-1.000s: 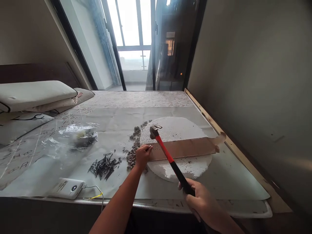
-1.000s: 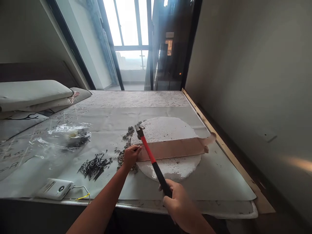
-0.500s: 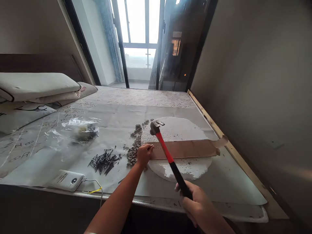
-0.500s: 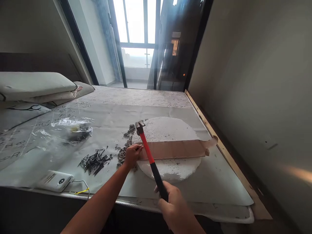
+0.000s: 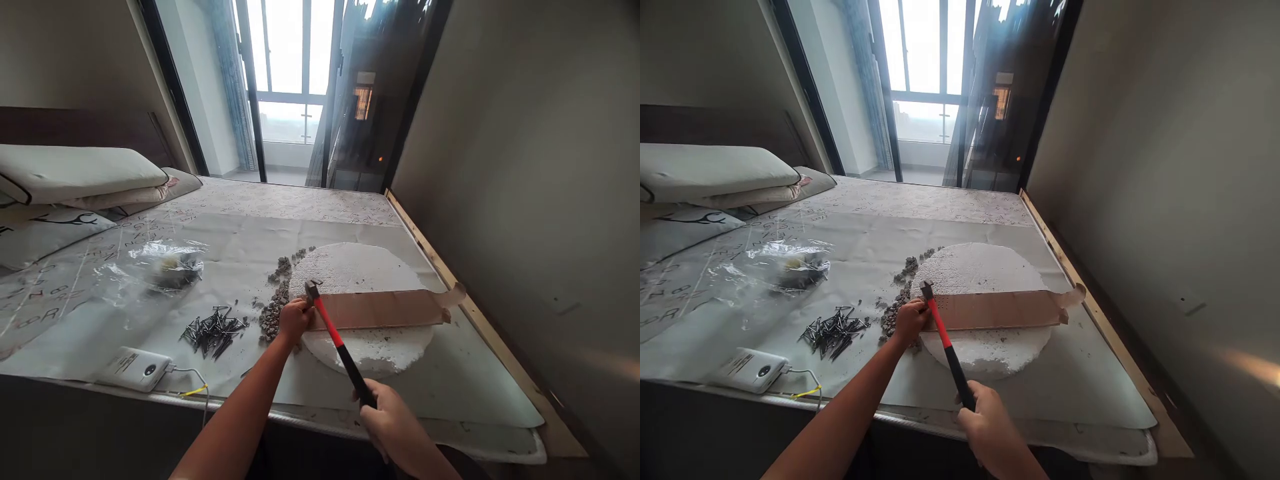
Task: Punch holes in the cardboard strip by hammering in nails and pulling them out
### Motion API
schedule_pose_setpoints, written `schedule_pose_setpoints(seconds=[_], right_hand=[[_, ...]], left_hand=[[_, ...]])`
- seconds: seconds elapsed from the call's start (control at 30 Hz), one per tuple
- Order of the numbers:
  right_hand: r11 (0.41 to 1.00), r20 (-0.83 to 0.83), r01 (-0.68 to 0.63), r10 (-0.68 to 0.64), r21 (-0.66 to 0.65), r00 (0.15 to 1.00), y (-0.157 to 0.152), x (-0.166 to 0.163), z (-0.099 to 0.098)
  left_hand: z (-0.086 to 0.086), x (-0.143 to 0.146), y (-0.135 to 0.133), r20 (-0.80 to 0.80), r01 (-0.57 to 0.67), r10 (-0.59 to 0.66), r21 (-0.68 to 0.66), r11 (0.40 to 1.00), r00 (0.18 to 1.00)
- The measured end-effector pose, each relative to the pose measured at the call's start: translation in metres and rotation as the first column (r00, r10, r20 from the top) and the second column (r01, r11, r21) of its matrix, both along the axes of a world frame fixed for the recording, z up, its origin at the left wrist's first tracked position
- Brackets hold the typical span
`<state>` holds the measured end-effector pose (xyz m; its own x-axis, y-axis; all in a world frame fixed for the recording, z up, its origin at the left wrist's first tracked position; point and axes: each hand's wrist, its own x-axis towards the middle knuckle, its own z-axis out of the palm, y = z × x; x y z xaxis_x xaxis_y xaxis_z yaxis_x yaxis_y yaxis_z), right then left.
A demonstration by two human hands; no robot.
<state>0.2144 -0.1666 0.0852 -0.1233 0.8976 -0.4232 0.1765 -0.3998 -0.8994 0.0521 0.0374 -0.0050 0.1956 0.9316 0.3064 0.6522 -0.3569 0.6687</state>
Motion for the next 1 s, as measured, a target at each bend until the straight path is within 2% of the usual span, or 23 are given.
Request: schedule_pose_setpoints(seconds=[0.1, 0.2, 0.33, 0.43, 0.53, 0.67, 0.77, 0.83, 0.9, 1.0], right_hand=[[0.998, -0.013, 0.038, -0.037, 0.057, 0.999, -0.001, 0.001, -0.003], [0.992, -0.037, 0.063, -0.059, 0.105, 0.998, -0.004, 0.002, -0.002], [0.997, -0.007, 0.037, -0.036, 0.062, 0.999, -0.002, -0.001, -0.009], [1.000, 0.027, 0.007, -0.007, -0.003, 1.000, 0.001, -0.004, -0.014], [0.999, 0.002, 0.025, -0.026, 0.037, 1.000, 0.000, -0.004, -0.012], [0.992, -0.060, 0.061, -0.054, 0.114, 0.997, -0.004, -0.003, -0.009], [0.991, -0.122, 0.076, -0.061, 0.114, 0.991, -0.002, -0.003, -0.017], [0.991, -0.153, 0.095, -0.080, 0.093, 0.985, 0.002, -0.001, -0.027], [0.993, -0.179, 0.104, -0.092, 0.057, 0.980, 0.006, 0.002, -0.036], [0.990, -0.202, 0.137, -0.129, 0.028, 0.971, 0.011, 0.010, -0.048]], left_hand=[[0.002, -0.001, 0.000, -0.001, 0.021, -0.021, -0.012, 1.000, 1.000], [0.006, -0.002, -0.002, 0.106, 0.031, -0.027, -0.034, 0.999, 0.994], [0.012, -0.007, -0.003, 0.315, -0.004, 0.041, -0.116, 0.993, 0.948], [0.013, -0.011, -0.003, 0.398, -0.049, 0.111, -0.164, 0.985, 0.911], [0.011, -0.012, -0.001, 0.450, -0.040, 0.131, -0.206, 0.978, 0.883], [0.011, -0.009, 0.001, 0.588, 0.033, 0.133, -0.262, 0.964, 0.798], [0.017, -0.014, 0.002, 0.669, 0.003, 0.180, -0.263, 0.965, 0.721], [0.023, -0.026, 0.002, 0.666, -0.076, 0.221, -0.240, 0.968, 0.712], [0.027, -0.045, 0.000, 0.589, -0.187, 0.266, -0.192, 0.963, 0.763], [0.025, -0.082, -0.007, 0.291, -0.312, 0.336, -0.126, 0.942, 0.896]])
